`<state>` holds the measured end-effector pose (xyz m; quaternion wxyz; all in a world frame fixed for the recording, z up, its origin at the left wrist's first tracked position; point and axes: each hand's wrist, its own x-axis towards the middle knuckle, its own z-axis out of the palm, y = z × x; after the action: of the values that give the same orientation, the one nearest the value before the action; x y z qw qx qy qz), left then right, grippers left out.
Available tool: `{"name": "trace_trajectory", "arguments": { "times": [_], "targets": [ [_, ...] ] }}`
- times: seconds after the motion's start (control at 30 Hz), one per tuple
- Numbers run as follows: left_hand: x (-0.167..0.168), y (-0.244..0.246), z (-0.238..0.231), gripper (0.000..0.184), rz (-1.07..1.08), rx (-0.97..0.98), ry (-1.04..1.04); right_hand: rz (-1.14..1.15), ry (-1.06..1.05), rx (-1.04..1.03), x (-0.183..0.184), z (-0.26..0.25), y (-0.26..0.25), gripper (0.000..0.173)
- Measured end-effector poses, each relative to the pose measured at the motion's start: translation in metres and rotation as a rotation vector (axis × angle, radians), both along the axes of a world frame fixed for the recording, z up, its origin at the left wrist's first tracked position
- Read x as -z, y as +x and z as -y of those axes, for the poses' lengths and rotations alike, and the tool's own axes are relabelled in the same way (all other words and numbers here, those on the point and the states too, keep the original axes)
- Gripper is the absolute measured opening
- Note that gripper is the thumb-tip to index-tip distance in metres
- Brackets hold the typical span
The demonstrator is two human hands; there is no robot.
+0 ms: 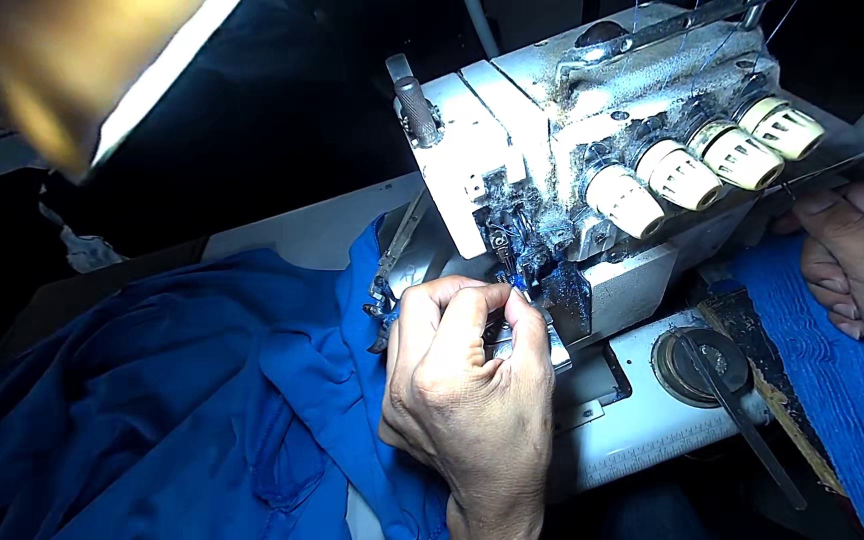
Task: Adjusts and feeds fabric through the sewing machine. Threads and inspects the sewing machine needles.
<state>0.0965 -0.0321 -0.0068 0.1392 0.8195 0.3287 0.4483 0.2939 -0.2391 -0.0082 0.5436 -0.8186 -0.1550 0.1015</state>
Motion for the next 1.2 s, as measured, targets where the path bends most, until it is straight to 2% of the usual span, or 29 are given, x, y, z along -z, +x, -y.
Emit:
{"name": "trace_trajectory", "arguments": {
  "times": [0.9, 1.2],
  "targets": [
    [-0.0030, 0.0018, 0.0002, 0.007, -0.026, -0.024, -0.017, 0.006, 0.003, 0.000, 0.0005, -0.0003, -0.0002, 0.029],
    [-0.0064, 0.0017, 0.0006, 0.009, -0.095, -0.063, -0.030, 0.001, 0.004, 0.006, 0.0010, 0.0004, 0.0003, 0.029]
  ]
}}
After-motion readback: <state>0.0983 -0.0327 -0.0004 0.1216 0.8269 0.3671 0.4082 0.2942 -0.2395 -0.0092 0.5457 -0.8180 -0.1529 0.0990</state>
